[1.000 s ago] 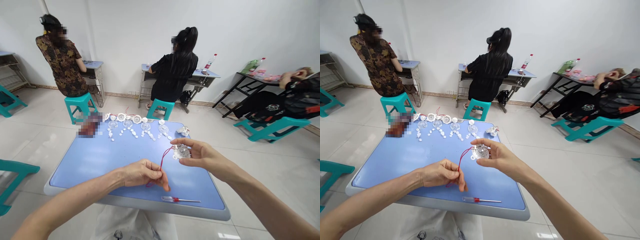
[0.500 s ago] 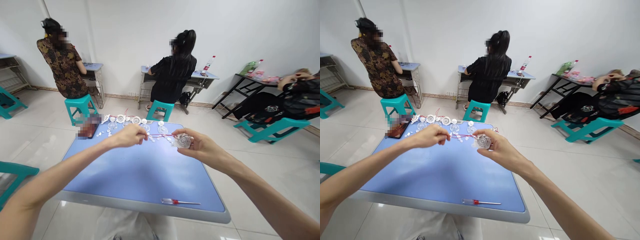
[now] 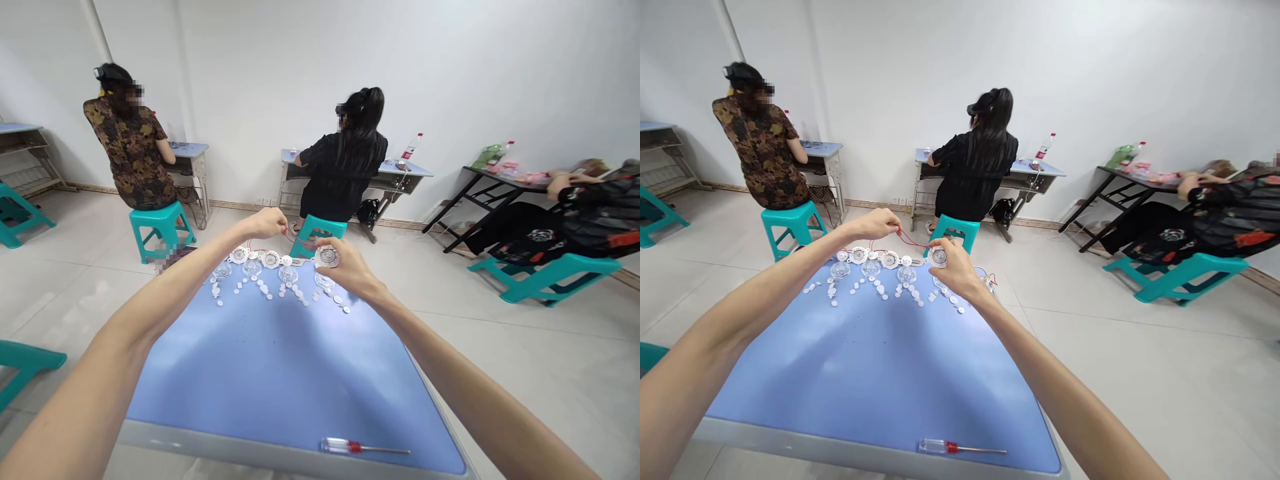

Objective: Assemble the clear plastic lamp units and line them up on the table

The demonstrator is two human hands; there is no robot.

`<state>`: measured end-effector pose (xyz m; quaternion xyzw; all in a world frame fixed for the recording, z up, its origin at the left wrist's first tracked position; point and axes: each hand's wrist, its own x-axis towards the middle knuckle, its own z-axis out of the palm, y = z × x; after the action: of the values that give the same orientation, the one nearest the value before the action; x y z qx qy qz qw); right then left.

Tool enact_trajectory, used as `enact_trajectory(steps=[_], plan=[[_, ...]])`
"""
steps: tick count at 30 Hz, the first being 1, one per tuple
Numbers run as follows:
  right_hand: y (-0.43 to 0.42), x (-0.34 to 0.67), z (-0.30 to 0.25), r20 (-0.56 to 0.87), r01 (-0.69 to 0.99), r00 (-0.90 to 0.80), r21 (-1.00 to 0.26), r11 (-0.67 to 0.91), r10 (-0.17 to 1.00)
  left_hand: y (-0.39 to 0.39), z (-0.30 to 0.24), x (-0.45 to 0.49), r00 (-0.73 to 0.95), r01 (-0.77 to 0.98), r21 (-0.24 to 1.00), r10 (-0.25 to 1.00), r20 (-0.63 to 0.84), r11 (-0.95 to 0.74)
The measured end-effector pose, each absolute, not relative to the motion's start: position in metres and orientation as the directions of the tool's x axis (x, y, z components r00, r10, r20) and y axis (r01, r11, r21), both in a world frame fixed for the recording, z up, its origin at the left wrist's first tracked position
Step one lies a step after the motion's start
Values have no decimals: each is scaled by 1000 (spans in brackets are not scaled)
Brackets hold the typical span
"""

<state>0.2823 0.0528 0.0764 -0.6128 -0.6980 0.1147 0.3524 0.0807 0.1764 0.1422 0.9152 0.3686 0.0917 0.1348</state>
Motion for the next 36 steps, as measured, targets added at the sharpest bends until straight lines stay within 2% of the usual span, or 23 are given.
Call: enact_trajectory(steps=[4,13,21,36], plan=[[73,284,61,330,801,-41,-554,228,943,204,125,93,694,661,304,713,101,-686],[95,292,38,298,899,0,-417,130,954,229,106,106,668,665,343,734,124,-663],[107,290,14,286,911,-73,-371,181,955,241,89,109,675,656,370,731,103,-658],[114,284,15,202,956,-120,-239,168,972,248,74,108,672,673,357,737,68,-647]])
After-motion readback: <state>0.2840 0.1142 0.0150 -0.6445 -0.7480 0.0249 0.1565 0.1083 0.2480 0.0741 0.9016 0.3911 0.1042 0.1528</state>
